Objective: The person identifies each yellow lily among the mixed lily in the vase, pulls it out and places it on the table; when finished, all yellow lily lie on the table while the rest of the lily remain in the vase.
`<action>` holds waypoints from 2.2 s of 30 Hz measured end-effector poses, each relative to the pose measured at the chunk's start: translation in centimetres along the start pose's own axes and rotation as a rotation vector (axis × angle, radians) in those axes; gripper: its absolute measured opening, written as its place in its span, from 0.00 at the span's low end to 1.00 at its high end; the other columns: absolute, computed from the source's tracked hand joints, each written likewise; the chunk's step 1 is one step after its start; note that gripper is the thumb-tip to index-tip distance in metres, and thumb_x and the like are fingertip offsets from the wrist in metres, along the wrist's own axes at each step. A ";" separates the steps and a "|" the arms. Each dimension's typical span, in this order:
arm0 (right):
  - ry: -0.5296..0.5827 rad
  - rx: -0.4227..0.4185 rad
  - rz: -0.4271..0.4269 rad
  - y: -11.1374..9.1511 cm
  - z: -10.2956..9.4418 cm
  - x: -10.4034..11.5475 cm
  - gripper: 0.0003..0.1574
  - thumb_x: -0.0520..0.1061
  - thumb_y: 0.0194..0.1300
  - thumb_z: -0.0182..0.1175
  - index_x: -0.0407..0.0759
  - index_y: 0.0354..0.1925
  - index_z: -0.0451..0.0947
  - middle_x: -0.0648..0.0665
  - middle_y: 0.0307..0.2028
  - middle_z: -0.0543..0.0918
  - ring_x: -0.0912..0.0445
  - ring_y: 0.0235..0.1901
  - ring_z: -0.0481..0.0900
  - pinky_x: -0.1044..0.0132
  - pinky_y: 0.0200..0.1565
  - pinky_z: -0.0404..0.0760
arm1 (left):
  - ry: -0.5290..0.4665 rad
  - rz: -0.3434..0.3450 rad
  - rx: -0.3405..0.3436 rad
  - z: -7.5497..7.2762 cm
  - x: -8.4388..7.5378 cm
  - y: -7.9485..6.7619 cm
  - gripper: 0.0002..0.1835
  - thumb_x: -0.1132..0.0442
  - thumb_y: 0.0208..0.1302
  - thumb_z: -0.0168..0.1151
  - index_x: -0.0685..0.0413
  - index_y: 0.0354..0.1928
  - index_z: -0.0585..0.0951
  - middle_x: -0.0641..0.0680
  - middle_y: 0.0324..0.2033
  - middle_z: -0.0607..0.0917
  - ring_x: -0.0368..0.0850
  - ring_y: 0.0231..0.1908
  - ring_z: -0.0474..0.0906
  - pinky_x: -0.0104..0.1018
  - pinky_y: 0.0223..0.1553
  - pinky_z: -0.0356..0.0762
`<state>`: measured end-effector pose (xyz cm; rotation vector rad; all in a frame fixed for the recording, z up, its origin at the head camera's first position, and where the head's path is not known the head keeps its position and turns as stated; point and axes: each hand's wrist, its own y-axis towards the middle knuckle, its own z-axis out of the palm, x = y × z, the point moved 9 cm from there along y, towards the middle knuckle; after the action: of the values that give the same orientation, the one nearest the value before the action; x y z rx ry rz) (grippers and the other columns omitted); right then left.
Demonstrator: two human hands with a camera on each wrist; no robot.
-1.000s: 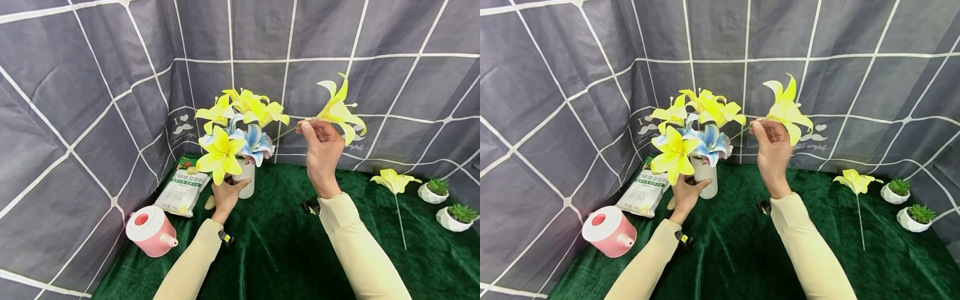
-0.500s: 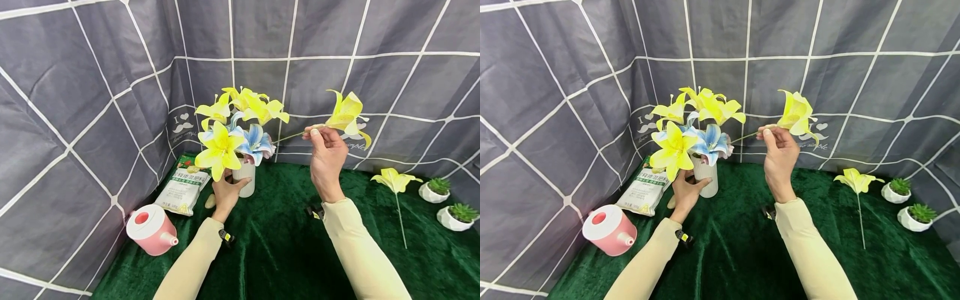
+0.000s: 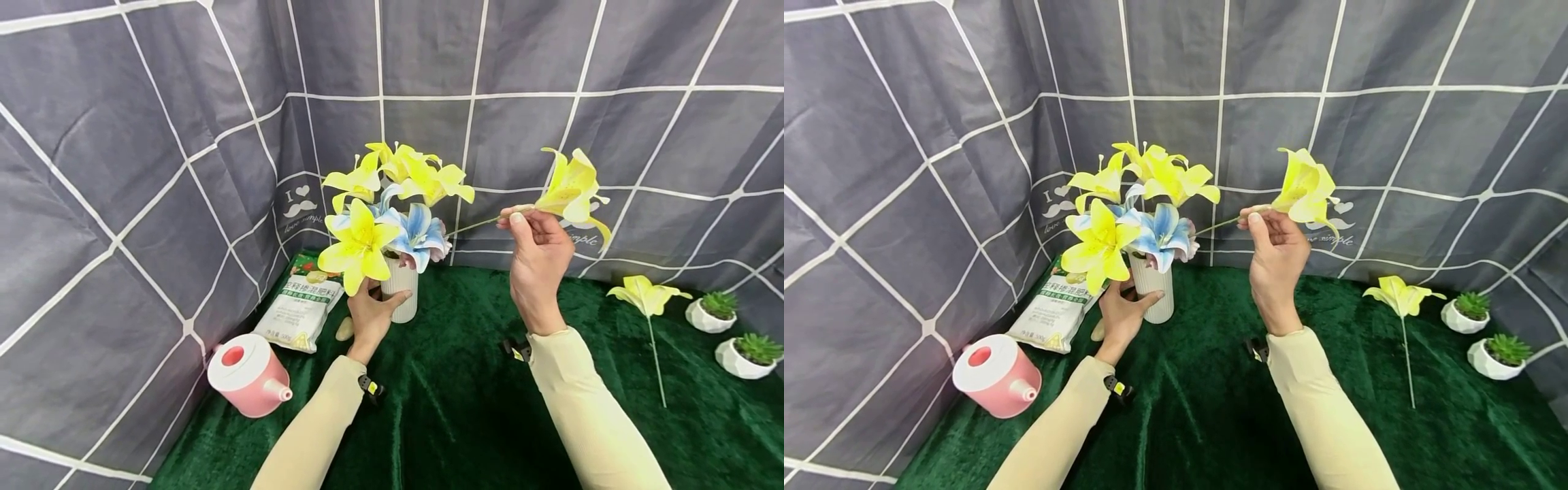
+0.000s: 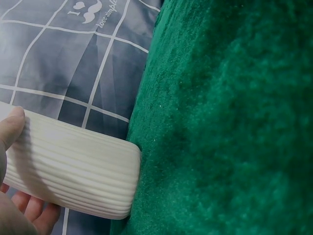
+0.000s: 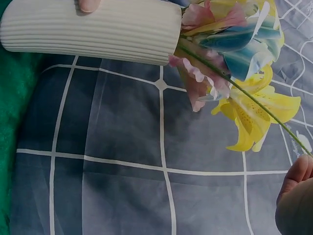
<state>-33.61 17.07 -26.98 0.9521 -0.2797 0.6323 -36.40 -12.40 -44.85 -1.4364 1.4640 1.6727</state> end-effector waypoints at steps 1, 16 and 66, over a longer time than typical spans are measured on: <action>0.006 -0.005 -0.003 0.0 -0.1 0.1 0.04 0.24 0.65 0.59 0.25 0.35 0.81 0.39 0.33 0.89 0.51 0.32 0.87 0.61 0.41 0.87 | 0.003 0.006 -0.002 0.0 0.0 0.0 0.35 0.55 0.48 0.82 0.45 0.59 0.78 0.56 0.52 0.83 0.52 0.56 0.82 0.50 0.57 0.85; 0.094 -0.019 -0.002 0.5 -1.0 1.3 0.05 0.23 0.65 0.58 0.25 0.33 0.80 0.36 0.33 0.88 0.49 0.32 0.87 0.61 0.40 0.86 | -0.045 0.021 0.012 0.2 -0.1 -0.1 0.35 0.56 0.48 0.82 0.47 0.60 0.77 0.57 0.52 0.81 0.55 0.56 0.81 0.52 0.58 0.84; -0.500 -0.044 0.298 3.5 -17.8 9.1 0.08 0.29 0.60 0.68 0.22 0.38 0.84 0.48 0.23 0.88 0.60 0.22 0.84 0.76 0.28 0.81 | -0.034 -0.003 0.037 -0.1 0.1 -0.1 0.35 0.54 0.50 0.81 0.47 0.61 0.77 0.55 0.56 0.81 0.56 0.58 0.81 0.51 0.58 0.84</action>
<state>-29.40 36.69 -30.23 1.0262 -0.8894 0.6476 -36.30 -12.47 -45.02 -1.3836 1.4659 1.6516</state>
